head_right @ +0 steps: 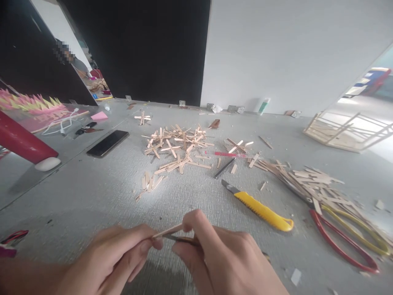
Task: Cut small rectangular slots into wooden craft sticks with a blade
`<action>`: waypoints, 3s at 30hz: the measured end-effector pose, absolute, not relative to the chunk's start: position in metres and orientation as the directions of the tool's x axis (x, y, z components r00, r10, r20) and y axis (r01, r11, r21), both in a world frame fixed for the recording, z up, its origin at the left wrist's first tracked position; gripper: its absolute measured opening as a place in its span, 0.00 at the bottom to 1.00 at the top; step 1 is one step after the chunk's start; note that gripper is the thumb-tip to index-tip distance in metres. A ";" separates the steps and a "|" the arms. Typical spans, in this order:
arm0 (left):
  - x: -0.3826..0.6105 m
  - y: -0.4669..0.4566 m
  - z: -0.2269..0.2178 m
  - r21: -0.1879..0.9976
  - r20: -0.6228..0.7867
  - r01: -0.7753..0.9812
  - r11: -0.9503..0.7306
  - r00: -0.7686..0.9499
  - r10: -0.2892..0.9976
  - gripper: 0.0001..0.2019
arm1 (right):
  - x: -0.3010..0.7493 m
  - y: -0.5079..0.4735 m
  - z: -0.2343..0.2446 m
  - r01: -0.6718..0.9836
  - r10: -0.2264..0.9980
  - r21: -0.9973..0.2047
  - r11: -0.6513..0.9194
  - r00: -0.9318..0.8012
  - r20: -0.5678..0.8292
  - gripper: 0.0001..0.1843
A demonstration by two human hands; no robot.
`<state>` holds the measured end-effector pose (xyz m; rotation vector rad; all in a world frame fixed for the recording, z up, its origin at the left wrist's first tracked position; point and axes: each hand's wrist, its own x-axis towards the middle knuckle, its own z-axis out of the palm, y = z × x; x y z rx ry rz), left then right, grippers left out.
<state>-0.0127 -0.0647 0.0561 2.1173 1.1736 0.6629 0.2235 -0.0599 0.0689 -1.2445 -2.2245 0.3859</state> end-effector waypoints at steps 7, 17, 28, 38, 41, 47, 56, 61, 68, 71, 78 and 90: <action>-0.014 -0.059 0.063 0.881 0.033 0.379 -0.285 0.551 0.834 0.20 | 0.229 -0.058 0.073 0.618 0.806 -0.518 0.591 -0.476 0.352 0.09; -0.012 -0.056 0.072 0.936 -0.082 0.325 -0.131 0.567 0.819 0.26 | 0.233 -0.042 0.081 0.515 0.758 -0.607 0.605 -0.607 0.240 0.10; -0.014 -0.051 0.069 0.942 -0.188 0.334 -0.043 0.627 0.756 0.27 | 0.236 -0.031 0.081 0.496 0.776 -0.739 0.455 -0.629 0.056 0.16; -0.009 -0.052 0.061 0.964 -0.160 0.267 -0.009 0.603 0.782 0.24 | 0.222 -0.033 0.068 0.478 0.851 -0.847 0.230 -0.522 -0.064 0.13; -0.008 -0.051 0.060 0.965 -0.214 0.255 0.068 0.604 0.768 0.23 | 0.219 -0.034 0.066 0.480 0.859 -0.858 0.184 -0.503 -0.097 0.15; -0.003 -0.053 0.055 0.950 -0.307 0.140 0.280 0.581 0.753 0.23 | 0.213 -0.039 0.056 0.421 0.880 -0.902 0.089 -0.458 -0.127 0.18; -0.001 -0.053 0.045 0.876 -0.373 -0.028 0.481 0.591 0.715 0.23 | 0.209 -0.043 0.043 0.380 0.899 -0.909 0.172 -0.438 -0.013 0.16; -0.002 -0.051 0.039 0.824 -0.390 -0.100 0.558 0.614 0.686 0.22 | 0.210 -0.047 0.035 0.412 0.885 -0.823 0.391 -0.413 0.214 0.14; 0.000 -0.051 0.040 0.786 -0.363 -0.163 0.596 0.659 0.659 0.19 | 0.213 -0.053 0.024 0.530 0.724 -0.499 0.685 -0.426 0.542 0.09; 0.001 -0.051 0.041 0.776 -0.370 -0.175 0.606 0.651 0.663 0.19 | 0.215 -0.053 0.026 0.550 0.662 -0.395 0.736 -0.461 0.591 0.08; 0.002 -0.048 0.042 0.763 -0.358 -0.188 0.618 0.674 0.646 0.20 | 0.221 -0.052 0.035 0.534 0.515 -0.177 0.827 -0.592 0.620 0.16; -0.002 -0.047 0.037 0.895 -0.362 0.007 0.447 0.597 0.716 0.19 | 0.210 -0.047 0.030 0.546 0.896 -0.728 0.414 -0.384 0.222 0.14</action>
